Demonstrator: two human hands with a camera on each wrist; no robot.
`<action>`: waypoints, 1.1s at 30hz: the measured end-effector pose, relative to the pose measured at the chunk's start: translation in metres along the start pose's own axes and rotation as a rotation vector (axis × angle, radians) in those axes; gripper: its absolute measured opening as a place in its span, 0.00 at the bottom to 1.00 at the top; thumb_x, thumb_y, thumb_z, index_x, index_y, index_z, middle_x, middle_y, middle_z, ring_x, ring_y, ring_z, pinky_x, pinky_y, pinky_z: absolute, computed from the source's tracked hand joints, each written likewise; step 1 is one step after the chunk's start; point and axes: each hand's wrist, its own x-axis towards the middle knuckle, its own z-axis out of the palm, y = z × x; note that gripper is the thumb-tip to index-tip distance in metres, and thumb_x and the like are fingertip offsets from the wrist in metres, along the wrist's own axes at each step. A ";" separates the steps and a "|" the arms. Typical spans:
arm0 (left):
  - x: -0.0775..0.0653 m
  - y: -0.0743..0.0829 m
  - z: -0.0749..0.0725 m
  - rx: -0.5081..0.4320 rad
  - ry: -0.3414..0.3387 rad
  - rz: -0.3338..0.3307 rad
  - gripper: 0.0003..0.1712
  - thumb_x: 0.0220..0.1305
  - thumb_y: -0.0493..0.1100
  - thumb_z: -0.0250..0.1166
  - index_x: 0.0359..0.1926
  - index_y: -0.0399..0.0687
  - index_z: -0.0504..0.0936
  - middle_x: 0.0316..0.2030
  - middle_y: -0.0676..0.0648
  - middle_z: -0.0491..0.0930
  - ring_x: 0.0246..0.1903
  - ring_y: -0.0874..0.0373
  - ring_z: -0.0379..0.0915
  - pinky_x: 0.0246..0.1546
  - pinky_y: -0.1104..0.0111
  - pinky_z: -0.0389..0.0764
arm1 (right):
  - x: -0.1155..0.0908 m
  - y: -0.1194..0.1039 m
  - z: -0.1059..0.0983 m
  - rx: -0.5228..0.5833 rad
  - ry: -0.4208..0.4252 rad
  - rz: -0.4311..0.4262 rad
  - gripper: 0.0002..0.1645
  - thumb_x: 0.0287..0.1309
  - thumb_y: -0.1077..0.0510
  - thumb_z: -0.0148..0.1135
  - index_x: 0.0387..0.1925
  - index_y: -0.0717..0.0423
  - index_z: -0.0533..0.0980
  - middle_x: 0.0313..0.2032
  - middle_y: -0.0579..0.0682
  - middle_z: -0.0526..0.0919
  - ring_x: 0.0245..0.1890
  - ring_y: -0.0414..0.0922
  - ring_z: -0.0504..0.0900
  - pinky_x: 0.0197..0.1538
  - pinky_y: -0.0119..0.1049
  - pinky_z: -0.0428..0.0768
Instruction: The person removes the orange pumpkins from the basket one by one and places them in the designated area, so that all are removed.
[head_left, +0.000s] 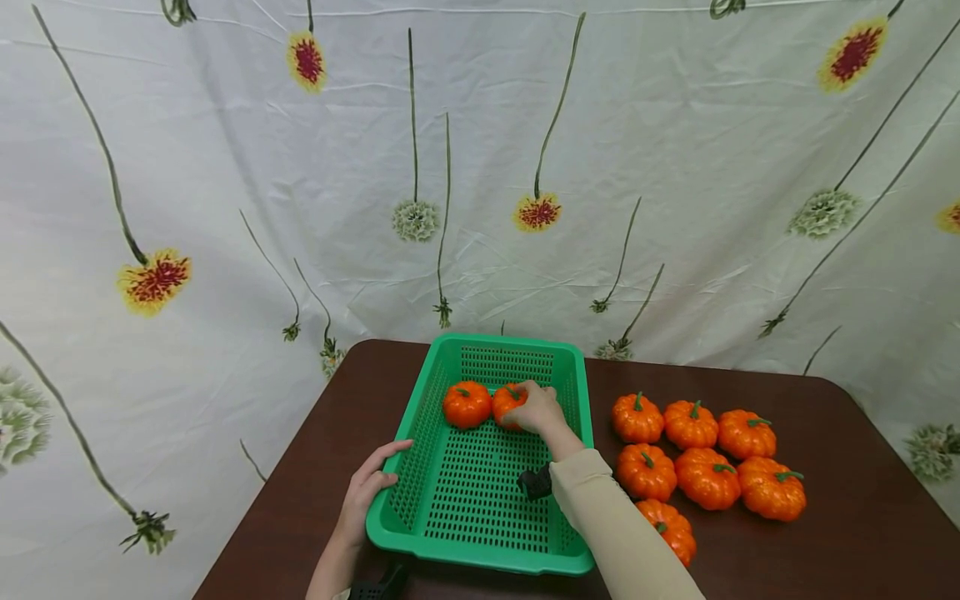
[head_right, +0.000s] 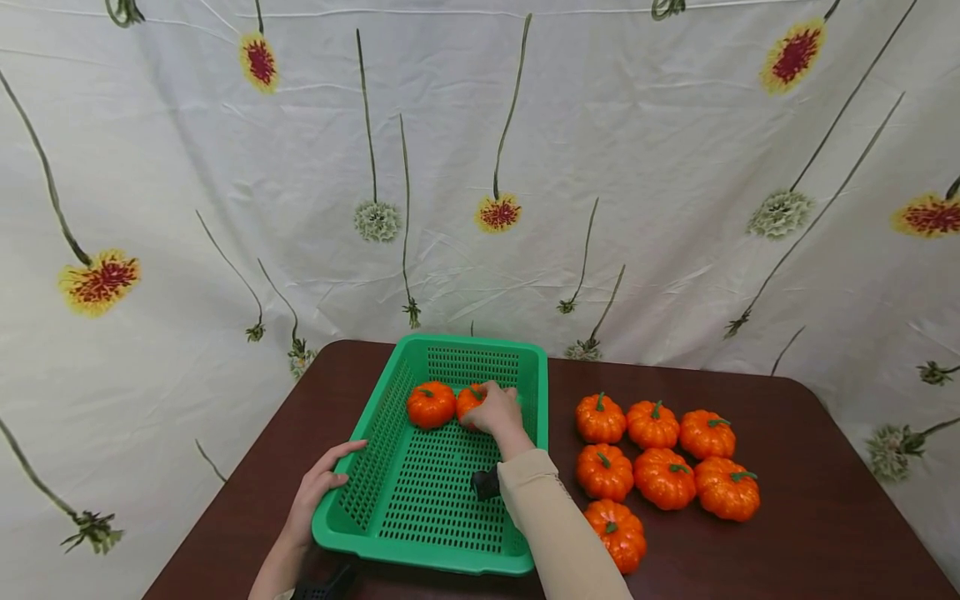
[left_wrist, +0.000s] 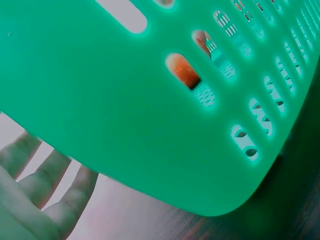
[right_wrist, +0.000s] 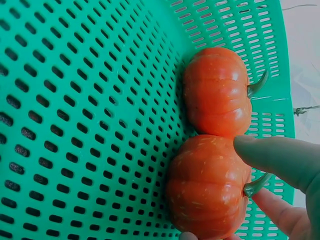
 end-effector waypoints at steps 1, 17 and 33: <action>0.000 0.000 0.000 0.001 -0.001 0.000 0.27 0.58 0.31 0.45 0.59 0.36 0.72 0.61 0.39 0.66 0.52 0.62 0.68 0.46 0.69 0.71 | 0.000 0.000 0.000 -0.009 -0.002 -0.002 0.35 0.43 0.59 0.72 0.57 0.57 0.72 0.54 0.65 0.65 0.44 0.58 0.70 0.42 0.49 0.73; 0.000 0.003 0.001 -0.005 -0.001 0.043 0.27 0.58 0.30 0.45 0.59 0.34 0.72 0.60 0.40 0.67 0.53 0.64 0.66 0.46 0.70 0.70 | -0.001 -0.003 0.000 -0.058 0.021 0.041 0.50 0.40 0.56 0.74 0.65 0.61 0.60 0.54 0.65 0.67 0.51 0.64 0.66 0.49 0.55 0.70; 0.000 -0.003 0.000 -0.008 -0.011 0.088 0.27 0.57 0.31 0.45 0.59 0.37 0.73 0.59 0.45 0.70 0.54 0.65 0.66 0.45 0.73 0.69 | 0.002 -0.002 -0.001 -0.162 0.065 0.022 0.47 0.38 0.56 0.76 0.61 0.63 0.65 0.55 0.66 0.65 0.51 0.63 0.66 0.52 0.54 0.68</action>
